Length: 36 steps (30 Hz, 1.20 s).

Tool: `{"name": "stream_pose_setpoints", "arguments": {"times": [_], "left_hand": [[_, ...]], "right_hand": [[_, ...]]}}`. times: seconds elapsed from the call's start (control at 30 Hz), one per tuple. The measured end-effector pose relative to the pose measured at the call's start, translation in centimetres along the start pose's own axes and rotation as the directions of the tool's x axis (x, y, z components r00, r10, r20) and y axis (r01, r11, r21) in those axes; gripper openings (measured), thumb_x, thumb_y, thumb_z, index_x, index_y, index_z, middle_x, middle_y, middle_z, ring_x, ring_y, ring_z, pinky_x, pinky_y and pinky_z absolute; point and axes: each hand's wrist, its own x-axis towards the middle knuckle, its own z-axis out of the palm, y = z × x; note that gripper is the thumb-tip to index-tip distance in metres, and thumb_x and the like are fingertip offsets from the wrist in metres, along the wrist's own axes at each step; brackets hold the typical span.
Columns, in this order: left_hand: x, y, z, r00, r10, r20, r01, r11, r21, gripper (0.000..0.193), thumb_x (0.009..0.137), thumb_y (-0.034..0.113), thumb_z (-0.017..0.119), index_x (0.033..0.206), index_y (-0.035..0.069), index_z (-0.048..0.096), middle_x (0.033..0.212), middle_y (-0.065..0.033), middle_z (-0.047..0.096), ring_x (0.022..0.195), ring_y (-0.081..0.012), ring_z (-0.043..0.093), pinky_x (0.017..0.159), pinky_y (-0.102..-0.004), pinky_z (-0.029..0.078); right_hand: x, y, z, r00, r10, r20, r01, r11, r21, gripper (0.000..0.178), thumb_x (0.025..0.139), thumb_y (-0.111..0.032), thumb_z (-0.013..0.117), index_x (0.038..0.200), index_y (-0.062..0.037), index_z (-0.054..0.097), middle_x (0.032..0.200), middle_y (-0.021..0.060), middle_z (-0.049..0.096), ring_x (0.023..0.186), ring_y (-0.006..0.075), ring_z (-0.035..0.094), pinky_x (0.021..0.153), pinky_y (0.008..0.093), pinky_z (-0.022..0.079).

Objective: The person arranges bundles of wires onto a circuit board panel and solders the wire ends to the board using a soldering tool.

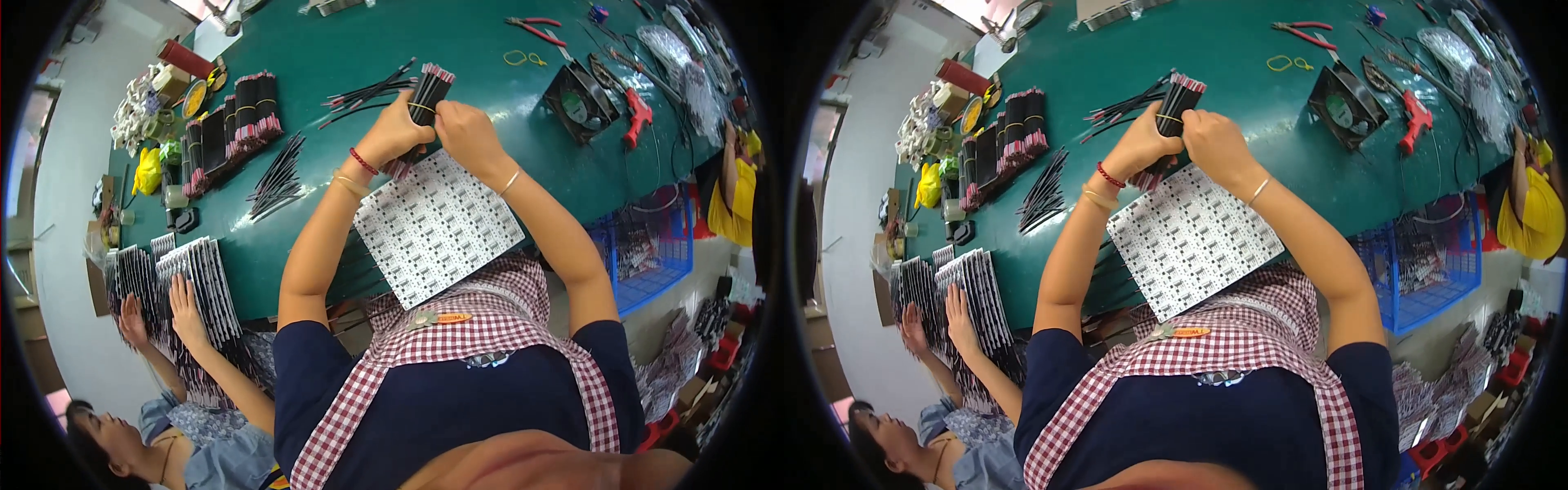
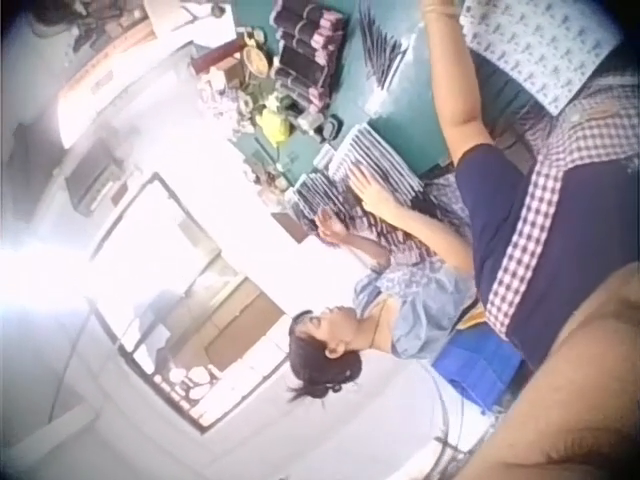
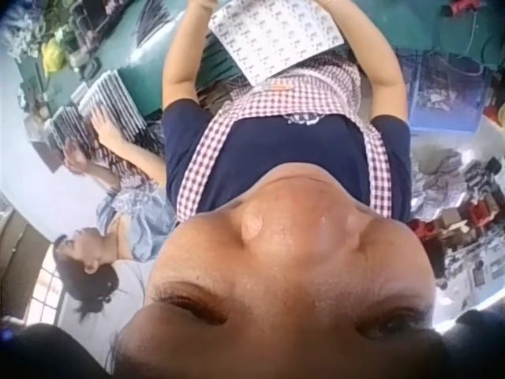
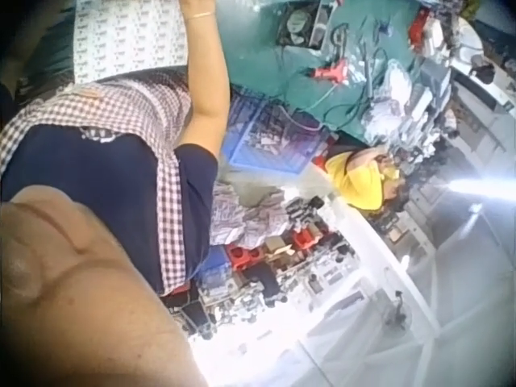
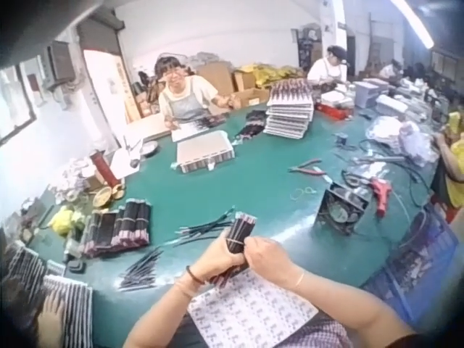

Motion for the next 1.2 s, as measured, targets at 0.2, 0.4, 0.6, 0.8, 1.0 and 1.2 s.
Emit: {"name": "stream_pose_setpoints", "arguments": {"times": [0.2, 0.4, 0.6, 0.8, 1.0, 1.2], "left_hand": [[-0.3, -1.0, 0.4, 1.000, -0.013, 0.027, 0.015, 0.997, -0.079, 0.066, 0.068, 0.009, 0.070, 0.125, -0.006, 0.041, 0.083, -0.0080, 0.058, 0.058, -0.0135, 0.060, 0.052, -0.0279, 0.051], [-1.7, 1.0, -1.3, 0.989, -0.111, 0.102, 0.117, 0.992, -0.057, 0.076, 0.067, 0.007, 0.071, 0.133, -0.003, 0.035, 0.084, -0.0086, 0.057, 0.056, -0.0162, 0.060, 0.050, -0.0294, 0.052], [-3.1, 1.4, -2.7, 0.947, -0.167, 0.275, 0.190, 0.980, -0.060, 0.060, 0.066, 0.010, 0.072, 0.119, 0.000, 0.045, 0.079, -0.0060, 0.054, 0.058, -0.0148, 0.058, 0.054, -0.0289, 0.051], [-3.9, -2.8, -3.2, 0.996, -0.087, -0.018, 0.088, 0.955, 0.285, 0.060, 0.064, 0.017, 0.070, 0.118, 0.000, 0.051, 0.078, -0.0162, 0.065, 0.068, -0.0284, 0.066, 0.066, -0.0401, 0.053], [2.0, -6.2, -8.1, 0.903, 0.406, 0.140, -0.264, 0.269, 0.926, 0.063, 0.069, 0.024, 0.073, 0.127, 0.014, 0.049, 0.096, -0.0145, 0.062, 0.087, -0.0333, 0.063, 0.074, -0.0425, 0.051], [3.4, -7.5, -9.2, 0.808, 0.565, 0.164, -0.308, 0.169, 0.936, 0.070, 0.070, 0.041, 0.076, 0.131, 0.017, 0.049, 0.131, -0.0166, 0.049, 0.126, -0.0349, 0.043, 0.103, -0.0530, 0.033]], "right_hand": [[-0.1, 0.4, 0.8, 0.969, 0.101, -0.223, -0.053, 0.976, 0.213, 0.011, 0.076, -0.009, 0.061, 0.069, -0.0078, 0.052, 0.061, 0.0078, 0.054, 0.056, 0.0280, 0.057, 0.051, 0.0387, 0.044], [2.0, 1.9, -0.5, 0.942, 0.037, -0.333, -0.025, 0.999, 0.041, 0.009, 0.073, -0.009, 0.061, 0.070, -0.0086, 0.053, 0.064, 0.0058, 0.056, 0.059, 0.0264, 0.058, 0.051, 0.0370, 0.045], [4.9, 6.9, -2.1, 0.844, 0.159, -0.512, -0.208, 0.977, -0.039, 0.007, 0.074, -0.013, 0.059, 0.074, -0.0067, 0.055, 0.071, 0.0118, 0.058, 0.065, 0.0331, 0.059, 0.055, 0.0425, 0.046], [6.8, 13.7, -5.9, 0.932, 0.167, -0.323, -0.216, 0.969, -0.122, 0.009, 0.076, -0.012, 0.057, 0.080, -0.0038, 0.058, 0.078, 0.0168, 0.062, 0.076, 0.0347, 0.063, 0.062, 0.0445, 0.049], [9.2, 18.5, -3.8, 0.856, 0.485, 0.181, -0.225, 0.663, -0.714, 0.019, 0.081, -0.011, 0.056, 0.091, -0.0017, 0.070, 0.100, 0.0193, 0.068, 0.086, 0.0346, 0.068, 0.067, 0.0467, 0.056], [7.4, 20.0, -1.6, 0.724, 0.666, 0.181, -0.240, 0.488, -0.839, 0.026, 0.085, -0.015, 0.056, 0.100, -0.0015, 0.072, 0.102, 0.0152, 0.070, 0.087, 0.0372, 0.067, 0.058, 0.0534, 0.054]]}}
